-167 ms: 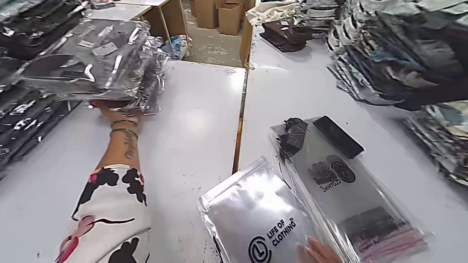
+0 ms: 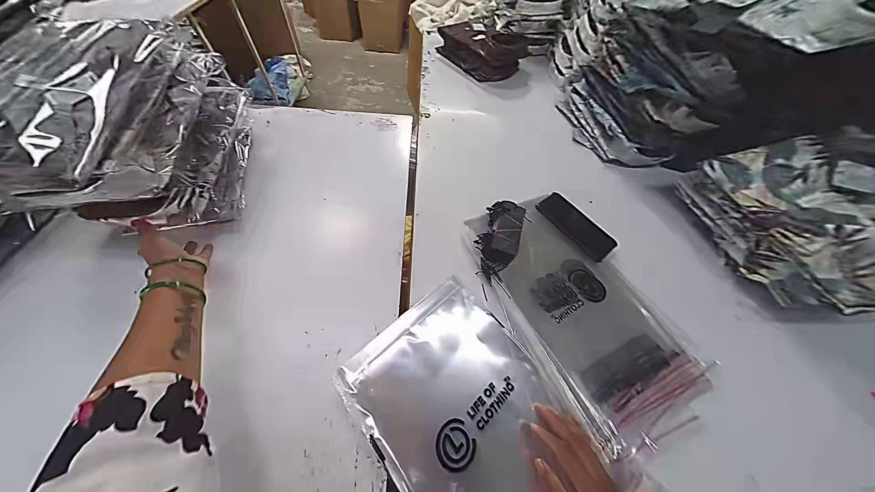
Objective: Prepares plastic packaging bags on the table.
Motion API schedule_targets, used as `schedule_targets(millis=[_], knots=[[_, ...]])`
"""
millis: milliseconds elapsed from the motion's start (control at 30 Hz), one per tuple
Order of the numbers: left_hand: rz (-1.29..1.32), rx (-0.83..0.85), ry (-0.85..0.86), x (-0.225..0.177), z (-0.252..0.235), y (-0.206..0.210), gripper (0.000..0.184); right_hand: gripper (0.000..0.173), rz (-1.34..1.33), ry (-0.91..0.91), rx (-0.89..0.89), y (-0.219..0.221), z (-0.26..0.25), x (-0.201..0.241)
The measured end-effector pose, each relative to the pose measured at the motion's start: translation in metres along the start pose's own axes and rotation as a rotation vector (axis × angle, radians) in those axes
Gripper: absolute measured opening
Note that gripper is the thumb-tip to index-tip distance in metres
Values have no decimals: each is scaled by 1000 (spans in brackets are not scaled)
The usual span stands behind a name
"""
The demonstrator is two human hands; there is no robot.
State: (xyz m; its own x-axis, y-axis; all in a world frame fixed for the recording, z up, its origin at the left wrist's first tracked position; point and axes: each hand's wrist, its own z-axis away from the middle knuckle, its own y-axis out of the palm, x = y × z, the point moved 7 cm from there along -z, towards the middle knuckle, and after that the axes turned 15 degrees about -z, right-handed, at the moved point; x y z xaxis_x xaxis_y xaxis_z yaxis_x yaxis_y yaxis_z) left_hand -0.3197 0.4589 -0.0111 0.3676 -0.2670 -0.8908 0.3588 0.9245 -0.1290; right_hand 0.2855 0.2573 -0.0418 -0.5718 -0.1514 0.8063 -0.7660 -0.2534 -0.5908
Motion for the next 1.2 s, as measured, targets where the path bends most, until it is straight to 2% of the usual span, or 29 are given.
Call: schedule_targets(millis=[33,100,200,233,300,400,433,500,633,700,767,800,867,900,967,1067,1100,1133,1167,1200], knots=[[-137,81,120,13,-8,-1,71,35,-27,-30,-32,-2,5,3],[-313,153,322,30,13,-8,66,28,-53,-121,-157,-15,20,11],[-447,280,671,57,112,-30,60,23,35,-121,-431,-46,54,2],[-456,343,723,77,153,-43,61,25,81,-73,-490,-58,66,-11],[-448,454,617,132,236,-80,64,33,104,84,-492,-75,85,-43],[-466,608,284,226,355,-129,74,37,23,166,-424,-82,95,-66],[-484,663,230,249,384,-137,84,39,-4,171,-389,-80,94,-67],[-531,671,259,273,420,-141,100,41,-49,190,-301,-79,88,-67],[-469,441,290,255,433,-133,75,42,-124,204,-38,-77,73,-73],[-403,382,212,251,432,-132,74,40,-102,158,62,-80,68,-76],[-277,323,39,259,426,-139,72,42,-74,114,144,-84,64,-81],[-234,295,-38,267,427,-141,62,45,-66,102,184,-87,62,-83],[-227,344,-121,278,441,-136,27,47,-18,111,261,-92,58,-82],[-235,394,-136,279,453,-131,20,48,44,122,295,-95,58,-79],[-306,377,-33,270,477,-125,19,45,198,81,284,-108,62,-64],[-489,357,295,242,527,-114,24,41,38,-384,-6,-138,66,-16],[-533,405,386,240,549,-109,41,45,-97,-457,25,-140,65,3],[-567,462,461,243,570,-103,59,51,-220,-432,167,-135,62,21],[-583,523,538,250,590,-97,70,57,-290,-351,354,-125,57,36],[-601,582,628,260,607,-92,73,63,-297,-246,536,-111,49,48]])
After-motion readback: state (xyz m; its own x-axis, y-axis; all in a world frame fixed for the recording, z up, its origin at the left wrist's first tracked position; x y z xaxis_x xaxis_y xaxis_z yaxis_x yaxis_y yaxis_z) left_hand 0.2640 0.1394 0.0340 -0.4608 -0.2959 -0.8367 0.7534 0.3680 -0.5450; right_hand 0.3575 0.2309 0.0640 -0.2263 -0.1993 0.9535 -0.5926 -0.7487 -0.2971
